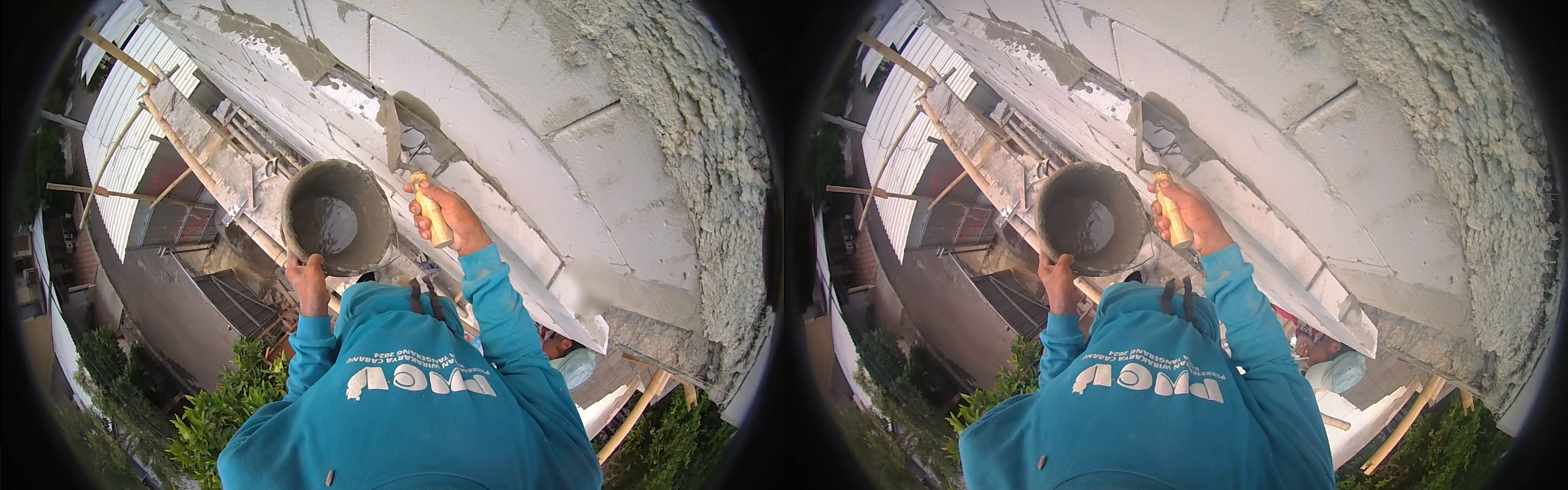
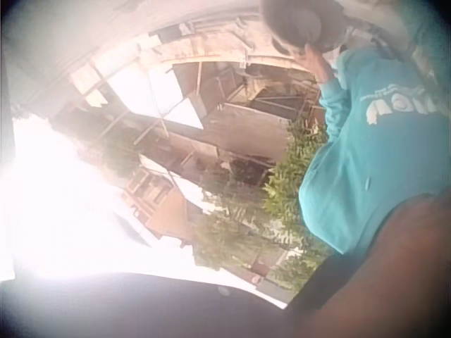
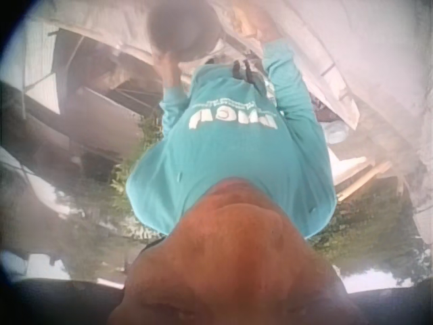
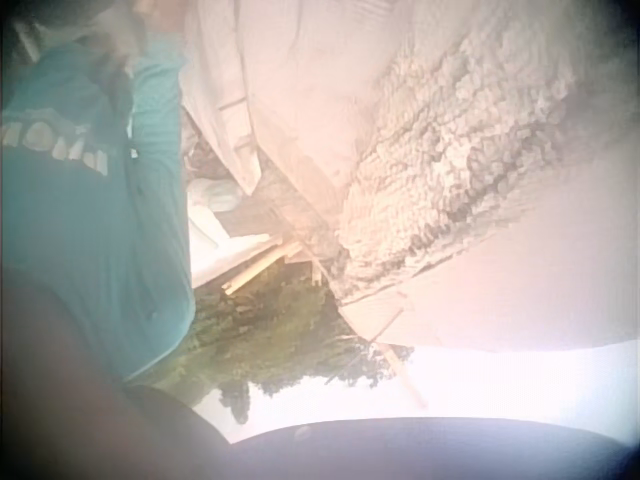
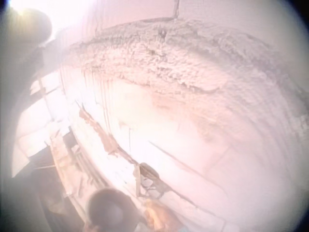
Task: The person scoops wet cement from a bucket with a trowel and applies it to a white block wall, smoothing the surface. The person works on a bamboo scaffold outdoors, repeatedly filling and spreading cement along the wall.
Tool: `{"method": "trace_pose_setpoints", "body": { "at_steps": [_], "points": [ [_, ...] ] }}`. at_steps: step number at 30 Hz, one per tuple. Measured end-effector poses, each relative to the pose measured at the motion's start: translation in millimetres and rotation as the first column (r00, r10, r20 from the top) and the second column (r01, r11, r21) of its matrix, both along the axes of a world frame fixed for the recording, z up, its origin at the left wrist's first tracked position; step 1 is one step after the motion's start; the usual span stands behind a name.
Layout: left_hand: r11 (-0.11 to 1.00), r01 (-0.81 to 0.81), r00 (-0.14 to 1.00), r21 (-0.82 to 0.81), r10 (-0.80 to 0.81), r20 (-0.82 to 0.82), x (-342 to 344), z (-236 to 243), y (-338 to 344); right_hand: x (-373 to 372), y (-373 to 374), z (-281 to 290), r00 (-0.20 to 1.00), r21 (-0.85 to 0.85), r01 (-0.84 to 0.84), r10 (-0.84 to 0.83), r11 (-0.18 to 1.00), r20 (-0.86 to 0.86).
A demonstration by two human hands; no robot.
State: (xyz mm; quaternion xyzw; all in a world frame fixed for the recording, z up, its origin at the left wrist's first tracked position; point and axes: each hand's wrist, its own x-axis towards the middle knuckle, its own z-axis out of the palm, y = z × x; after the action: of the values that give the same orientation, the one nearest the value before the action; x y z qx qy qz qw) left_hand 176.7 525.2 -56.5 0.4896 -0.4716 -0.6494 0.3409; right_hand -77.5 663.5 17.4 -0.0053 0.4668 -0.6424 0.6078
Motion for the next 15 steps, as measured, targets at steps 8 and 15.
{"method": "trace_pose_setpoints", "body": {
  "at_steps": [8, 15],
  "points": [
    [1.0, 0.028, 0.998, 0.001, -0.028, 0.058, -2, 13, -11, 2, 108, 45, 0.993, 0.244, 0.068, -0.042, 0.967, -0.111],
    [0.998, 0.056, 0.994, 0.016, -0.057, 0.09, -9, 12, -13, 24, 188, 77, 0.973, 0.368, 0.088, 0.0, 0.926, -0.231]
  ]
}}
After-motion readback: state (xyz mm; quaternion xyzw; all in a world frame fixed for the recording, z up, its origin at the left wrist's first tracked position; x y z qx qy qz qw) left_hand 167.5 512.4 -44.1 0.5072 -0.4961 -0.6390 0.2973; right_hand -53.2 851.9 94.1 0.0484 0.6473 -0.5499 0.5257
